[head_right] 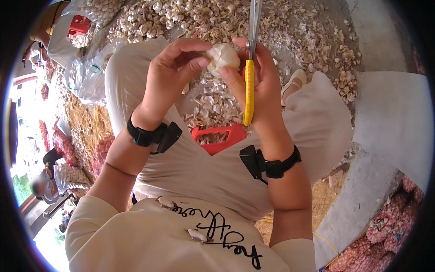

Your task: Trimming the roots and stems of garlic bulbs using scissors.

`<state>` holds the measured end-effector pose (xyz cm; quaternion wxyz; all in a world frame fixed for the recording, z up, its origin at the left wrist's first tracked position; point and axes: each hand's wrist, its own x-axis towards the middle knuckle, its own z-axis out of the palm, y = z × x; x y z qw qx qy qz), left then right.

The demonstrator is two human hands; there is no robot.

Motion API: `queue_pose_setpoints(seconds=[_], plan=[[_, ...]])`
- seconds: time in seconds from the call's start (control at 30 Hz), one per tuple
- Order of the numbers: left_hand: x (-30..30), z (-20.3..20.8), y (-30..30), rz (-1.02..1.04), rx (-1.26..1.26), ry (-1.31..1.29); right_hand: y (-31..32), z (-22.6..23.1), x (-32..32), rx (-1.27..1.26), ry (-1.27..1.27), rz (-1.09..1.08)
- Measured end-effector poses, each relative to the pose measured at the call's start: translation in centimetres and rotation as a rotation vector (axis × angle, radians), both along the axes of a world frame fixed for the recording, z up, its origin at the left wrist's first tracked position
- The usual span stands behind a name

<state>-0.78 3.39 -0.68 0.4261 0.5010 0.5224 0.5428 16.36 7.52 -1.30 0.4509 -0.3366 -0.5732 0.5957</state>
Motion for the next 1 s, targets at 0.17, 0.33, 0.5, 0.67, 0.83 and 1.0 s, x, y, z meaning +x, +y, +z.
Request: queue_pose_setpoints(seconds=[0.17, 0.33, 0.5, 0.67, 0.83, 1.0], plan=[[-0.5, -0.5, 0.2, 0.098, 0.079, 0.137, -0.1, -0.1, 0.0, 0.031, -0.019, 0.016], [0.0, 0.2, -0.1, 0.091, 0.14, 0.315, -0.2, -0.7, -0.4, 0.105, -0.068, -0.101], [0.2, 0.1, 0.0, 0.061, 0.22, 0.357, -0.1, -1.4, -0.4, 0.315, -0.282, -0.136], [-0.7, 1.0, -0.3, -0.041, -0.048, 0.283, -0.4, -1.1, -0.3, 0.275, -0.263, -0.096], [-0.9, 0.9, -0.1, -0.036, -0.07, 0.208, -0.4, -1.2, -0.2, 0.249, -0.237, -0.072], [-0.8, 0.5, 0.0, -0.016, 0.034, 0.315, -0.4, -1.2, -0.1, 0.265, -0.308, -0.07]])
